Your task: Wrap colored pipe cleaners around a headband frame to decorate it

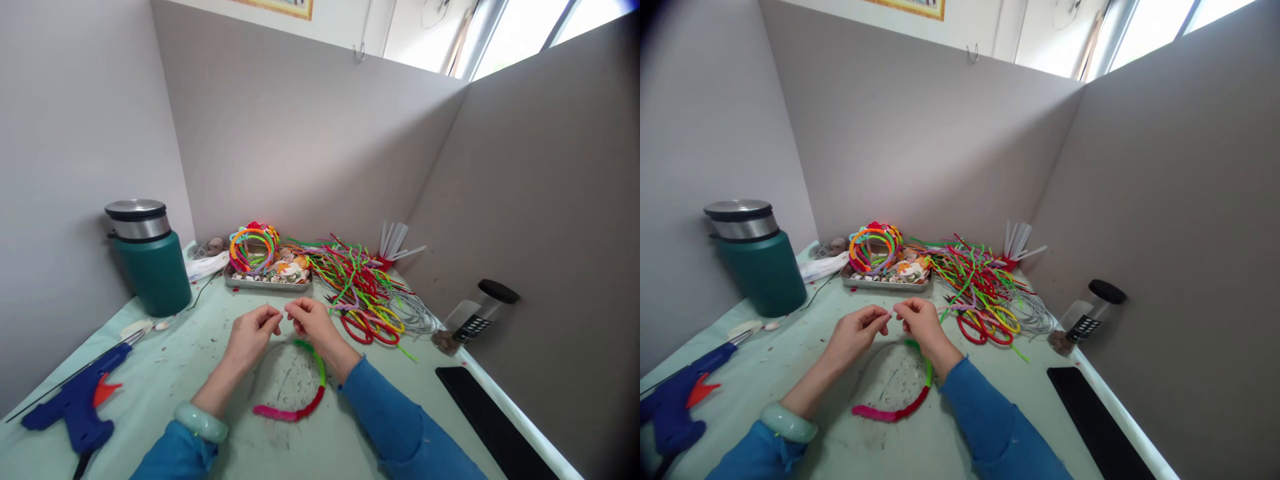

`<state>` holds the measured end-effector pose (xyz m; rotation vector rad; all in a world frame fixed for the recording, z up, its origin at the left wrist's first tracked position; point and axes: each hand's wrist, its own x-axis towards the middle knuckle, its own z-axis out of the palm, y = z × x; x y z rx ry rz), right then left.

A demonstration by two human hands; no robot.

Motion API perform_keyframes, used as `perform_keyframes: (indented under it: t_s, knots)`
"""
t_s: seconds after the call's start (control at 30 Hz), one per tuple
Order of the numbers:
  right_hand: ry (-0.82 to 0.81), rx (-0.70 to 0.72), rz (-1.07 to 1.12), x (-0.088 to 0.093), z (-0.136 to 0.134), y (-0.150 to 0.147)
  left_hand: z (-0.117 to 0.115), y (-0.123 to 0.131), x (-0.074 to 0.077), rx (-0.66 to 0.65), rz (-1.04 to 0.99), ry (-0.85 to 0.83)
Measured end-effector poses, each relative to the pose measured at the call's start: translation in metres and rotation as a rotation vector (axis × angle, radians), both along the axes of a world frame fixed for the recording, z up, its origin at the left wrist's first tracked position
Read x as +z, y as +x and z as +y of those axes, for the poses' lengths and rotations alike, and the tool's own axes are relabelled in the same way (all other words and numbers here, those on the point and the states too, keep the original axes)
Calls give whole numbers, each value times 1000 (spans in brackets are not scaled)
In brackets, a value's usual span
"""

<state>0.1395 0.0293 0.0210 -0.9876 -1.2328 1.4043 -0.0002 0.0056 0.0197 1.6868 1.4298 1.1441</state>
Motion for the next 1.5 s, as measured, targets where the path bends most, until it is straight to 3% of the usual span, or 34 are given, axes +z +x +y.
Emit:
perform_keyframes:
  t_s: [0.4, 0.5, 0.6, 0.67, 0.9, 1.07, 1.27, 1.4, 1.5]
  knots:
    - [184, -29, -225, -3, 4, 2, -5, 3, 3, 53, 137, -9]
    - [188, -5, -133, 0, 1, 2, -4, 0, 4, -48, -33, -120]
    - [90, 102, 106, 3, -3, 0, -3, -4, 5, -228, -326, -350]
    - [31, 127, 187, 3, -2, 0, -2, -5, 5, -259, -413, -402]
    - [8, -11, 245, -1, 10, 12, 1, -2, 3, -104, -296, -306]
    - [-1, 76, 38, -5, 7, 7, 3, -3, 4, -12, -224, -219]
    - [79, -26, -116, -8, 5, 1, 4, -5, -4, 12, -31, -67]
    - [100, -77, -61, -6, 4, 0, 5, -3, -7, 22, -68, -133]
    - [132, 4, -5, -3, 2, 0, 4, -4, -3, -21, -216, -256]
